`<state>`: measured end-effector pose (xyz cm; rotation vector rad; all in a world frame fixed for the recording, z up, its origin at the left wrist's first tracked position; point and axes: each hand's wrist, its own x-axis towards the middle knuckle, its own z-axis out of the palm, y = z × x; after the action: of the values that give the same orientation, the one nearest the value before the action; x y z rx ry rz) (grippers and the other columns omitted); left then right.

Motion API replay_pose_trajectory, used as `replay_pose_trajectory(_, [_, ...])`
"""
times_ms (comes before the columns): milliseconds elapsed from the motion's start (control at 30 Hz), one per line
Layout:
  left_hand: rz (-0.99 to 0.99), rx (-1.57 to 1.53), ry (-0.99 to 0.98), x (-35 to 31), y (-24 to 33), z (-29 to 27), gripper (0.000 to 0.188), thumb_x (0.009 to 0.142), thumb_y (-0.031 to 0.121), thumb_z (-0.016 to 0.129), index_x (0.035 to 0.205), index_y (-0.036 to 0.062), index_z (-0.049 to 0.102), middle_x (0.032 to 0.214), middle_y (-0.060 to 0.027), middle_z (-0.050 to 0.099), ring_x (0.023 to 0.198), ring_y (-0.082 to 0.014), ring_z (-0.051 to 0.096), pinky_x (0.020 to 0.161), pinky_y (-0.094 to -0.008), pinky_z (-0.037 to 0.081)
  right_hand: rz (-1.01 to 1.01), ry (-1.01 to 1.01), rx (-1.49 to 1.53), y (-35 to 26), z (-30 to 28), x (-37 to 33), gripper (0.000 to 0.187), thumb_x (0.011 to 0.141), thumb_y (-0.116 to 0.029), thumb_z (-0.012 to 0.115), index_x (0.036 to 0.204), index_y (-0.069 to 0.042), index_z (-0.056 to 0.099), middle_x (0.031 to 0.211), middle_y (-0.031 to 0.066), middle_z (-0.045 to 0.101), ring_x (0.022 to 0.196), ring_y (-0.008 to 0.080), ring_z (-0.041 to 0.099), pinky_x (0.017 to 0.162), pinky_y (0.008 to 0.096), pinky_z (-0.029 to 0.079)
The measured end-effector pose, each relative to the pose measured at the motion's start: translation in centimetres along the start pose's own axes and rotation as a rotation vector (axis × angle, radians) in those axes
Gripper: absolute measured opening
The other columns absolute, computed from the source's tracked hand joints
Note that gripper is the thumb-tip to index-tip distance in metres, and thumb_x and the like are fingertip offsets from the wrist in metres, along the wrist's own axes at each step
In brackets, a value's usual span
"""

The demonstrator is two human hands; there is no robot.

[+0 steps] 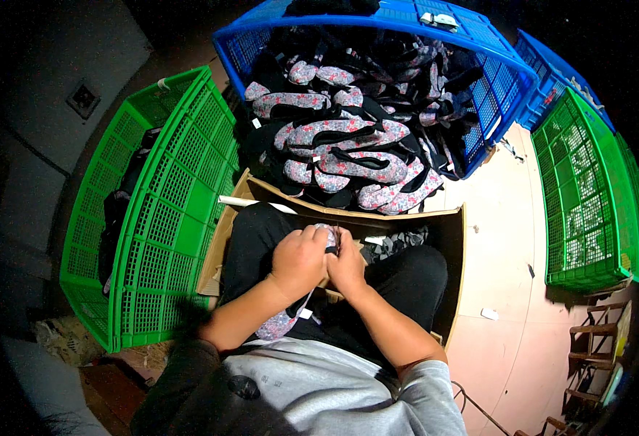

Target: The person sits on the floor and sews the sole of a slipper using a needle and thread. They pick up a slipper from a blue crate, stitch the sole, and place the finished item into a green crate. The person also briefly handles a white insole with handwritten text.

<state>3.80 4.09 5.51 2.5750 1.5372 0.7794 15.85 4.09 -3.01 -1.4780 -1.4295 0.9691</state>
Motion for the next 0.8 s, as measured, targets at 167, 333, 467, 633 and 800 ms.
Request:
replay_pose_trajectory(167, [0.034, 0.033, 0.104, 0.9, 0.0, -0.2, 0.020, 0.068, 0.006, 0.063, 0.086, 0.0057, 0.054, 0.085, -0.0110, 0.055, 0.080, -0.0302, 0.056, 0.067, -0.0392, 0.048, -0.061, 0.006, 0.099, -1.4, -1.9, 1.0, 0.044, 0.073, 0.004, 0.054, 0.117, -0.003, 0.058, 0.105, 0.0171, 0.066, 0.098, 0.0282, 0.064, 0.088, 0.0333, 0.048])
replay_pose_trajectory(333, [-0.001, 0.138, 0.086, 0.3, -1.4, 0.9, 0.043, 0.071, 0.004, 0.061, 0.114, -0.0012, 0.061, 0.110, -0.0158, 0.061, 0.095, -0.0314, 0.058, 0.081, -0.0390, 0.047, -0.082, -0.128, 0.157, -1.2, -2.7, 1.6, 0.058, 0.064, 0.019, 0.048, 0.119, 0.004, 0.057, 0.112, 0.0112, 0.065, 0.106, 0.0173, 0.060, 0.097, 0.0284, 0.043])
replay_pose_trajectory(467, [0.040, 0.034, 0.116, -0.3, -2.8, 2.1, 0.041, 0.067, -0.003, 0.059, 0.108, -0.0066, 0.059, 0.103, -0.0185, 0.060, 0.093, -0.0351, 0.056, 0.083, -0.0432, 0.047, -0.187, -0.070, 0.055, -0.1, -2.7, 1.7, 0.032, 0.073, 0.003, 0.061, 0.104, -0.002, 0.063, 0.096, 0.0183, 0.065, 0.090, 0.0323, 0.065, 0.080, 0.0346, 0.049])
replay_pose_trajectory(633, [0.044, -0.142, 0.035, -1.7, -4.0, 0.4, 0.040, 0.062, -0.006, 0.060, 0.102, -0.0047, 0.059, 0.096, -0.0183, 0.057, 0.089, -0.0374, 0.055, 0.081, -0.0428, 0.047, -0.220, -0.248, -0.069, -1.3, -3.6, 0.8, 0.036, 0.069, 0.009, 0.062, 0.104, 0.000, 0.063, 0.091, 0.0128, 0.065, 0.086, 0.0198, 0.063, 0.080, 0.0283, 0.048])
replay_pose_trajectory(800, [-0.159, -0.342, -0.130, -3.3, -4.4, -3.1, 0.033, 0.065, -0.002, 0.064, 0.097, -0.0001, 0.062, 0.090, -0.0167, 0.059, 0.087, -0.0378, 0.058, 0.077, -0.0429, 0.048, -0.121, -0.527, 0.137, -2.3, -3.8, 0.2, 0.032, 0.072, 0.008, 0.062, 0.104, 0.003, 0.063, 0.088, 0.0065, 0.064, 0.082, 0.0144, 0.060, 0.076, 0.0262, 0.047])
